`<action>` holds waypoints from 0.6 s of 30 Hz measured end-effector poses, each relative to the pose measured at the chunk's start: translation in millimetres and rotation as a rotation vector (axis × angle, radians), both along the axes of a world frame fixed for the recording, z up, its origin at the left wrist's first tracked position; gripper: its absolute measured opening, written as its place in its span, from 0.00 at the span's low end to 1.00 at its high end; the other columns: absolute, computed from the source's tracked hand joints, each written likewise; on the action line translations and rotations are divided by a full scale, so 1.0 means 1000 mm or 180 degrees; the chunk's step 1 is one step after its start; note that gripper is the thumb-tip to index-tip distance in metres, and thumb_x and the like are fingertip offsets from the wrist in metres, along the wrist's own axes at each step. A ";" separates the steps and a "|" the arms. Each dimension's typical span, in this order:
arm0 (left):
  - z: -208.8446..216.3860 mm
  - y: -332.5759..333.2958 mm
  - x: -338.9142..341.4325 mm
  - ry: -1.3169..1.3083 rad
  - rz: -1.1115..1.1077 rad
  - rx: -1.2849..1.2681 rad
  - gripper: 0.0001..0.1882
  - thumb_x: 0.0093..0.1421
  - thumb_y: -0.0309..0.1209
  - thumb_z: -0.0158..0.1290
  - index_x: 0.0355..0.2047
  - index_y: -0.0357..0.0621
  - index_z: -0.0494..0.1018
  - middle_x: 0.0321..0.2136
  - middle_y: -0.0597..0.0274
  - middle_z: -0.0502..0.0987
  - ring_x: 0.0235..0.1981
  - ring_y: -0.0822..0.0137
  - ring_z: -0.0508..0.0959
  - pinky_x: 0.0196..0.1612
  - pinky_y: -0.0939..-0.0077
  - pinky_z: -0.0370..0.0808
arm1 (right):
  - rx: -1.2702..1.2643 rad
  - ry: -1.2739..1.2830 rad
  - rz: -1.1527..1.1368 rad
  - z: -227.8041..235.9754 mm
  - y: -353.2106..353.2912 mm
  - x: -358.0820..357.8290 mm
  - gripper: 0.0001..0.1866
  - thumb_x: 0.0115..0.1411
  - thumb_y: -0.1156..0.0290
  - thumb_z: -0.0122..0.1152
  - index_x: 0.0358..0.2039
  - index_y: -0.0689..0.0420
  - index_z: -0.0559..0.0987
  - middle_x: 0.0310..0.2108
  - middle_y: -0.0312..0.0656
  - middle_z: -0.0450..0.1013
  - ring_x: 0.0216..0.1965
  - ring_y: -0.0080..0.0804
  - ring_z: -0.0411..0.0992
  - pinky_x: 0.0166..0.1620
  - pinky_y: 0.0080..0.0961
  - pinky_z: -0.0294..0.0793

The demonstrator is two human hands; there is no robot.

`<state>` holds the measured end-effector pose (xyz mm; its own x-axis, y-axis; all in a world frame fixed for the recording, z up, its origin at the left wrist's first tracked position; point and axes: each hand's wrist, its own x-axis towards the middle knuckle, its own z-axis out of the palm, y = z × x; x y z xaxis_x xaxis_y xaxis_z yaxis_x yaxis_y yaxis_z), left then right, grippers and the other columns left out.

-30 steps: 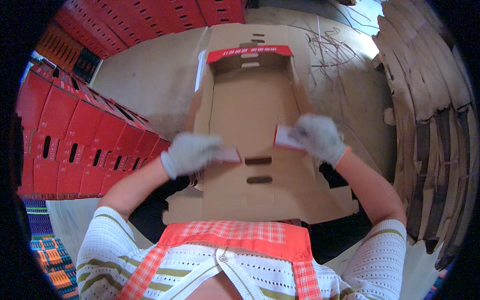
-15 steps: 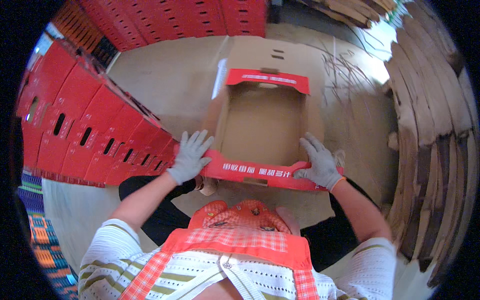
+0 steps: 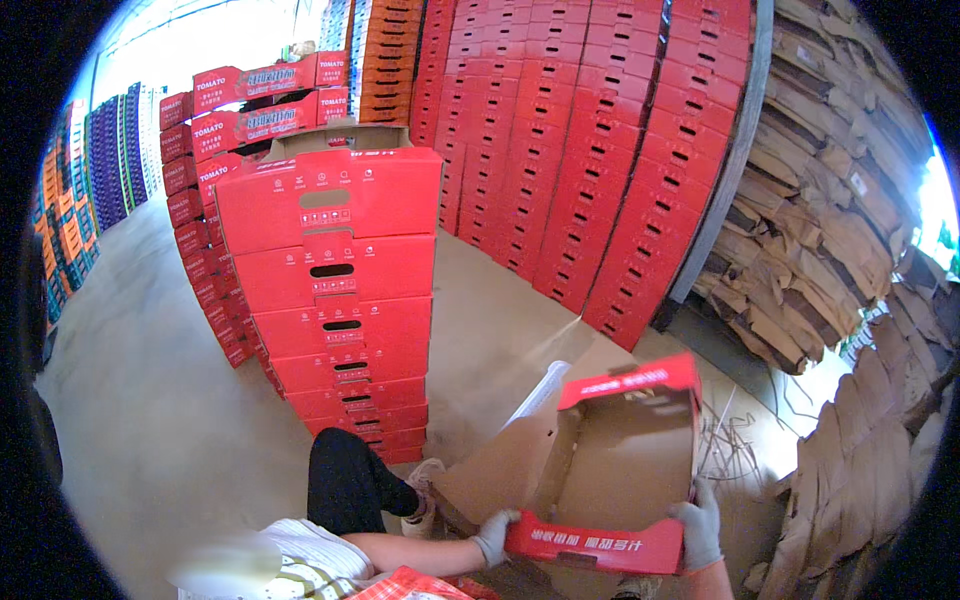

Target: The person sits on the floor and repeatedly folds flat cardboard pieces into red rectangular boxes. They fold the side flaps, tuck tabs, and stack the completed boxes into a growing pile. The process is repeated continuously throughout the clip.

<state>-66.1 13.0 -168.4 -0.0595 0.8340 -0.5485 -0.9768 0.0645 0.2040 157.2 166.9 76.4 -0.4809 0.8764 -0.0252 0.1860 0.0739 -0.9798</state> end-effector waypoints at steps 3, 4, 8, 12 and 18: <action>-0.035 0.012 0.034 0.0048 -0.1262 -0.0092 0.14 0.58 0.35 0.52 0.42 0.42 0.74 0.39 0.51 0.80 0.44 0.54 0.80 0.50 0.56 0.75 | 0.2593 -0.2009 0.0456 0.080 -0.040 -0.040 0.42 0.35 0.68 0.68 0.56 0.61 0.67 0.45 0.50 0.70 0.43 0.47 0.73 0.44 0.37 0.76; -0.043 0.014 0.037 -0.0108 -0.1936 -0.0095 0.14 0.58 0.36 0.52 0.42 0.42 0.75 0.39 0.50 0.80 0.44 0.54 0.80 0.49 0.56 0.76 | 0.2713 -0.2396 0.0710 0.085 -0.057 -0.057 0.43 0.34 0.66 0.69 0.55 0.60 0.67 0.44 0.51 0.69 0.43 0.49 0.73 0.44 0.38 0.75; -0.013 -0.017 0.028 0.6781 -0.3832 0.2228 0.25 0.59 0.41 0.50 0.55 0.44 0.70 0.46 0.49 0.77 0.45 0.52 0.78 0.51 0.60 0.73 | 0.3163 -0.2167 0.1456 0.058 -0.079 -0.092 0.34 0.44 0.64 0.69 0.53 0.59 0.71 0.52 0.54 0.70 0.51 0.50 0.72 0.51 0.39 0.72; 0.122 -0.062 0.006 0.7292 -0.0238 0.3615 0.43 0.53 0.52 0.55 0.63 0.40 0.59 0.64 0.47 0.61 0.64 0.43 0.61 0.65 0.45 0.57 | 0.2914 -0.0752 -0.0716 0.018 -0.039 -0.093 0.17 0.57 0.69 0.60 0.45 0.61 0.76 0.41 0.51 0.76 0.42 0.46 0.76 0.47 0.39 0.73; 0.269 0.035 -0.018 0.8979 -0.1646 0.1602 0.65 0.29 0.79 0.53 0.51 0.30 0.69 0.48 0.42 0.71 0.54 0.47 0.67 0.63 0.44 0.53 | 0.2788 -0.1533 -0.0779 0.009 -0.029 -0.070 0.23 0.55 0.63 0.65 0.47 0.60 0.71 0.42 0.51 0.73 0.45 0.51 0.72 0.48 0.40 0.70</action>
<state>-84.4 47.6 100.5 0.2759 0.9235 0.2664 0.9501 -0.3039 0.0696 87.2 138.0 85.0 -0.3947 0.7527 0.5270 0.6510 0.6338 -0.4177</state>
